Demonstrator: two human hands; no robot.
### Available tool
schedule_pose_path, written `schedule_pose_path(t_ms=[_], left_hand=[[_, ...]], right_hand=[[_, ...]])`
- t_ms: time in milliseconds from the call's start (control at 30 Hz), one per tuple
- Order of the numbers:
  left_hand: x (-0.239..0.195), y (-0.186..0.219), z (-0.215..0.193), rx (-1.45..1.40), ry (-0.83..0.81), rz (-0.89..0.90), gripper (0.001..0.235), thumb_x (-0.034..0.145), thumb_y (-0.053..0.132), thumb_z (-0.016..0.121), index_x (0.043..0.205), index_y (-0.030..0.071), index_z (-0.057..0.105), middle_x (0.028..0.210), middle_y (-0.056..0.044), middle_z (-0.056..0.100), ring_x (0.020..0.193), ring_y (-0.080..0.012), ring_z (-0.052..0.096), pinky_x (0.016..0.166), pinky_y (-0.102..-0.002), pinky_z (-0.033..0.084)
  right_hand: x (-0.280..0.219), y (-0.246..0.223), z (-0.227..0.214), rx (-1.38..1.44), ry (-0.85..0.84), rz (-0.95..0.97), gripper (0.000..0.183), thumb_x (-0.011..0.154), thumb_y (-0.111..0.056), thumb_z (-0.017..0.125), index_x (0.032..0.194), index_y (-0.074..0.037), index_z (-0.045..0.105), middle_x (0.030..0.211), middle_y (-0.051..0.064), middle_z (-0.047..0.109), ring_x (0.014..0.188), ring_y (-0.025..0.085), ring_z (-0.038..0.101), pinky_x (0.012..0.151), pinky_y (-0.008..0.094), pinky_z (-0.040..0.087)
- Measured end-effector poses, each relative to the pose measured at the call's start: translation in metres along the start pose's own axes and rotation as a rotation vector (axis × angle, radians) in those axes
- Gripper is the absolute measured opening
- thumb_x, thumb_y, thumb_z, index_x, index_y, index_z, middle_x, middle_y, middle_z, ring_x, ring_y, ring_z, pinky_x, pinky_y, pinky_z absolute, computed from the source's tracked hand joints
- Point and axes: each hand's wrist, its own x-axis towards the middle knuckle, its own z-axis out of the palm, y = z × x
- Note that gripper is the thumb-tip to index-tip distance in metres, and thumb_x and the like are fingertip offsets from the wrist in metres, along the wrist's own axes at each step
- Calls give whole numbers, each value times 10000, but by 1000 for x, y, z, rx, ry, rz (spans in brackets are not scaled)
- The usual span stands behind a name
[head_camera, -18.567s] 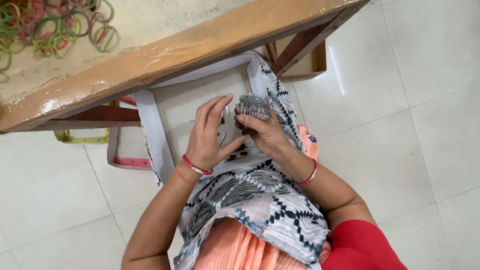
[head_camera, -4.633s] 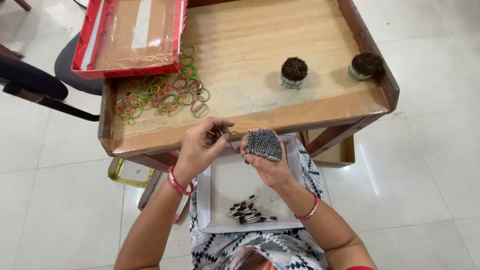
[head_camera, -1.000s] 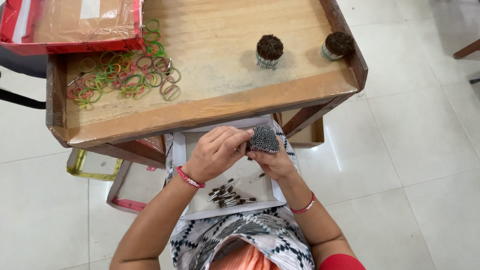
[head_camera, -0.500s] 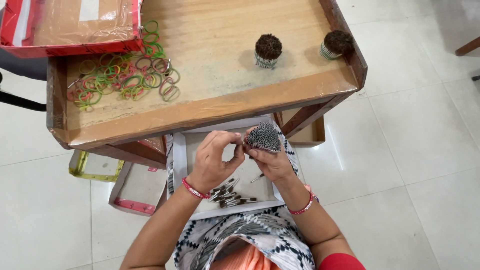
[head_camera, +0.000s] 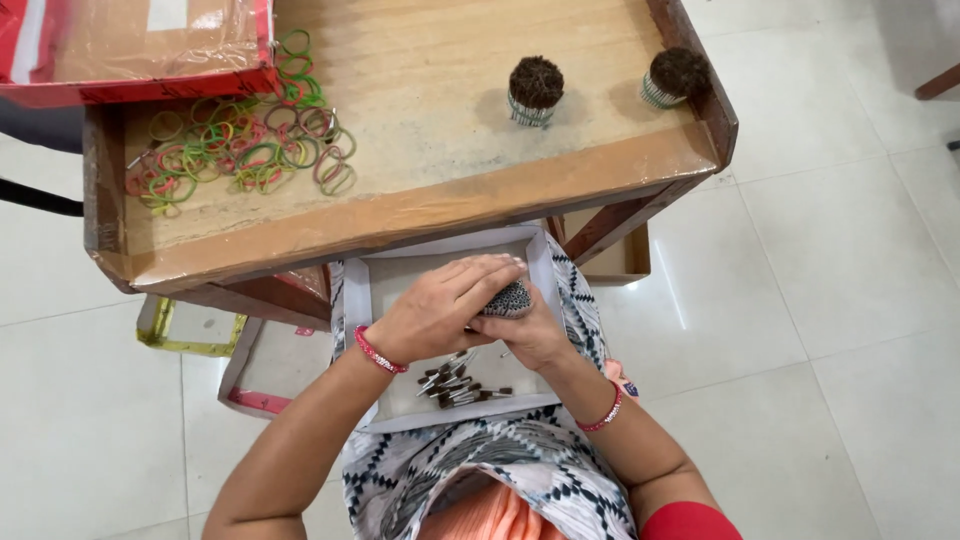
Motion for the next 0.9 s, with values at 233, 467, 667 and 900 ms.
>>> schedule_pose_path(t_ms=[233,467,667,900], left_hand=[[-22,-4,24,-60,0,-37,803,700,173,848,1436,74,542,1423,-125,599,1350,-325,572,1141,-434,472],[-34,-5,32,-80,-35,-43,758,672,187,859,1373,89,587,1373,-113,644,1275,-309,623,1085,-423,507],[-36,0,30,-97,-43,-74,699,682,199,865,1323,84,612,1355,-110,656,1234,-307,642,1053,-417,521],[-41,2,34,-132,-28,-130,665,704,208,865,1307,94,609,1269,-93,680,1196,-303,662,1010,-407,539]], right_hand=[[-5,16,2,0,142,114,701,771,121,739,1366,-118,457,1216,61,639,1098,189,684,871,339,623],[-9,38,-19,-26,50,193,523,840,103,724,1329,5,568,1230,120,637,1133,210,666,907,325,602],[-8,38,-18,30,57,316,444,840,79,711,1261,8,591,1170,107,668,1058,195,689,844,315,609],[-9,27,-4,1,39,300,498,833,102,726,1298,16,569,1173,108,654,1062,196,684,856,322,613]])
